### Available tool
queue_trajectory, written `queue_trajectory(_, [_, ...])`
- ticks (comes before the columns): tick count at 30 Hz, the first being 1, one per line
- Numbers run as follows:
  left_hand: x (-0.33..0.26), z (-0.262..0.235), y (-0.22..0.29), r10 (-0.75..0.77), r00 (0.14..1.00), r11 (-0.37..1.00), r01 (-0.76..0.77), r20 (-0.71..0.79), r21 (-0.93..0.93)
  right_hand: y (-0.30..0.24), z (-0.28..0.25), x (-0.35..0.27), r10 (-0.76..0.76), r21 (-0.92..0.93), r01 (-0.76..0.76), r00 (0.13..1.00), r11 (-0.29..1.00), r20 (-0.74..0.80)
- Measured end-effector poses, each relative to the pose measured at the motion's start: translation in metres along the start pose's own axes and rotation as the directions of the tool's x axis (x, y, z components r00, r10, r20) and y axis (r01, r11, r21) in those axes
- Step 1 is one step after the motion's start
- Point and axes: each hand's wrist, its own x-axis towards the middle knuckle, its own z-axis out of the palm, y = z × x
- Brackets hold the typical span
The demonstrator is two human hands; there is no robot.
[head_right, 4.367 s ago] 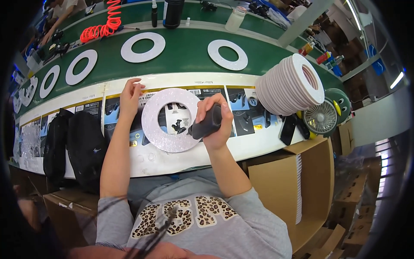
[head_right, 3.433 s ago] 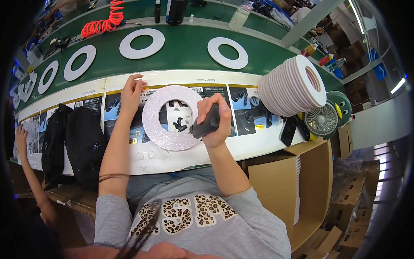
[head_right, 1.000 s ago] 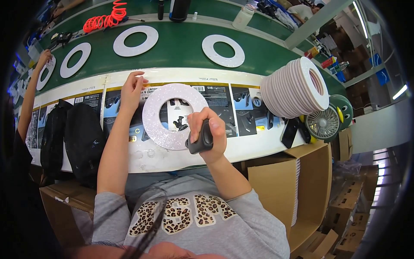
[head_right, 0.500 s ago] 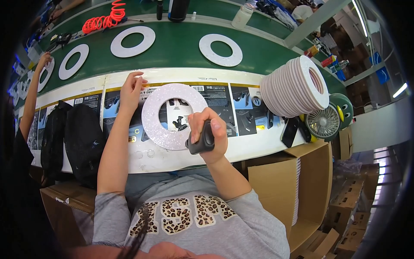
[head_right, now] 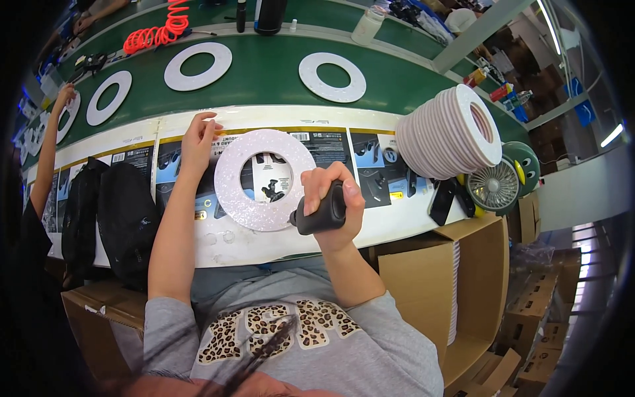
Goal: Applying sealant and assembling circular lighting fixture components on a factory assembly line.
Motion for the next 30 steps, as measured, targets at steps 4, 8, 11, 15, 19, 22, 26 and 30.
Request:
queue_trajectory(4, [0.000,0.000,0.000,-0.006,1.000,1.000,0.006,0.003,-0.004,0.002,-0.010,-0.002,0.020,-0.049,-0.019,1.000,0.999,0.015])
queue_trajectory(8, [0.000,-0.001,0.001,0.001,1.000,1.000,-0.001,0.003,0.003,0.005,-0.012,-0.002,0.010,-0.093,-0.008,1.000,0.996,0.018])
queue_trajectory(11, [0.000,-0.001,0.000,-0.003,1.000,1.000,0.003,0.005,0.004,0.007,-0.012,-0.002,0.010,-0.106,-0.009,1.000,0.994,0.012])
queue_trajectory(15, [0.000,-0.001,-0.001,-0.002,1.000,1.000,0.002,0.012,-0.011,0.008,-0.013,-0.002,0.016,-0.115,-0.015,1.000,0.993,0.010])
queue_trajectory(19, [0.000,-0.001,0.000,-0.004,1.000,1.000,0.004,0.014,-0.004,0.008,-0.013,-0.002,0.011,-0.121,-0.012,1.000,0.993,-0.001])
queue_trajectory(22, [0.000,-0.001,0.000,-0.001,1.000,1.000,0.001,0.009,0.009,0.009,-0.014,-0.002,0.011,-0.119,-0.010,1.000,0.993,0.006])
queue_trajectory(26, [0.000,-0.001,-0.001,0.010,1.000,1.000,-0.011,0.003,0.012,0.009,-0.014,-0.001,0.011,-0.120,-0.010,1.000,0.993,0.008])
queue_trajectory(30, [0.000,0.000,0.000,-0.002,1.000,1.000,0.002,0.010,0.006,0.010,-0.013,-0.001,0.009,-0.130,-0.010,1.000,0.992,-0.007])
